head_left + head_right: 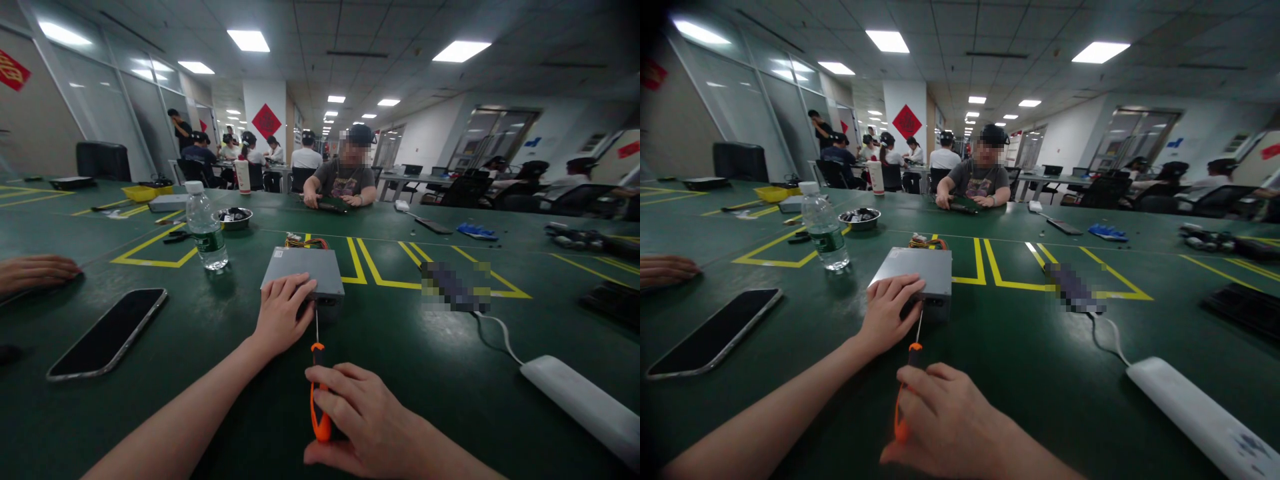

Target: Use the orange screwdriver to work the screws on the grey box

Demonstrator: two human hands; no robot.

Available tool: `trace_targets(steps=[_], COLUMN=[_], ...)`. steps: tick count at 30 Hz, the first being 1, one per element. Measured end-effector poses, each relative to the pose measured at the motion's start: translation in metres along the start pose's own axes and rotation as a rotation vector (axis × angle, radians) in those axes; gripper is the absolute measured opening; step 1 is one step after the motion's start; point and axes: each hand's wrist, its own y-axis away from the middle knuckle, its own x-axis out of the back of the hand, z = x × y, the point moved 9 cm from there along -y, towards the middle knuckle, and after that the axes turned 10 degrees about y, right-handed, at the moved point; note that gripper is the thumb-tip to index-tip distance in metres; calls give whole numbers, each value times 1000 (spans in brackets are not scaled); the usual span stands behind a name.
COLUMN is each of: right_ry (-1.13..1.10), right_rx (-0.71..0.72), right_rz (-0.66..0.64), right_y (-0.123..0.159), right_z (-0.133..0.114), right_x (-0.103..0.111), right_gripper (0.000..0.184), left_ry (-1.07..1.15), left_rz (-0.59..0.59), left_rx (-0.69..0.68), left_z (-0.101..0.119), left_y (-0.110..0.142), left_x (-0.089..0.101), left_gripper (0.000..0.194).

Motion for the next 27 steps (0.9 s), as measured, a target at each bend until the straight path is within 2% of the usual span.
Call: trace_targets(steps=[2,5,11,15,18,24,27], right_ry=[-1,23,6,-26,-5,1,-32], right_rx=[29,60,19,10,52,24,12], right_rz=[-66,-113,-3,-71,-133,-1,-64], right_y=[-3,-4,4,2,-1,3,4], right_z=[-3,-6,-1,1,-3,-1,0], right_x=[-2,-4,-2,-4,-6,0,-5], right_gripper=[44,34,34,37,32,25,31], left_ry=[-5,-2,-8,-20,-25,-36,-33], left_rz=[-2,-2,-4,-3,-1,-8,-6], left_rx=[0,-5,-13,-14,-13,-13,-10], left_z=[0,1,1,1,1,0,0], left_y=[0,0,0,0,0,0,0], left_x=[0,0,1,0,0,0,0], left_gripper=[32,32,32,32,32,33,33])
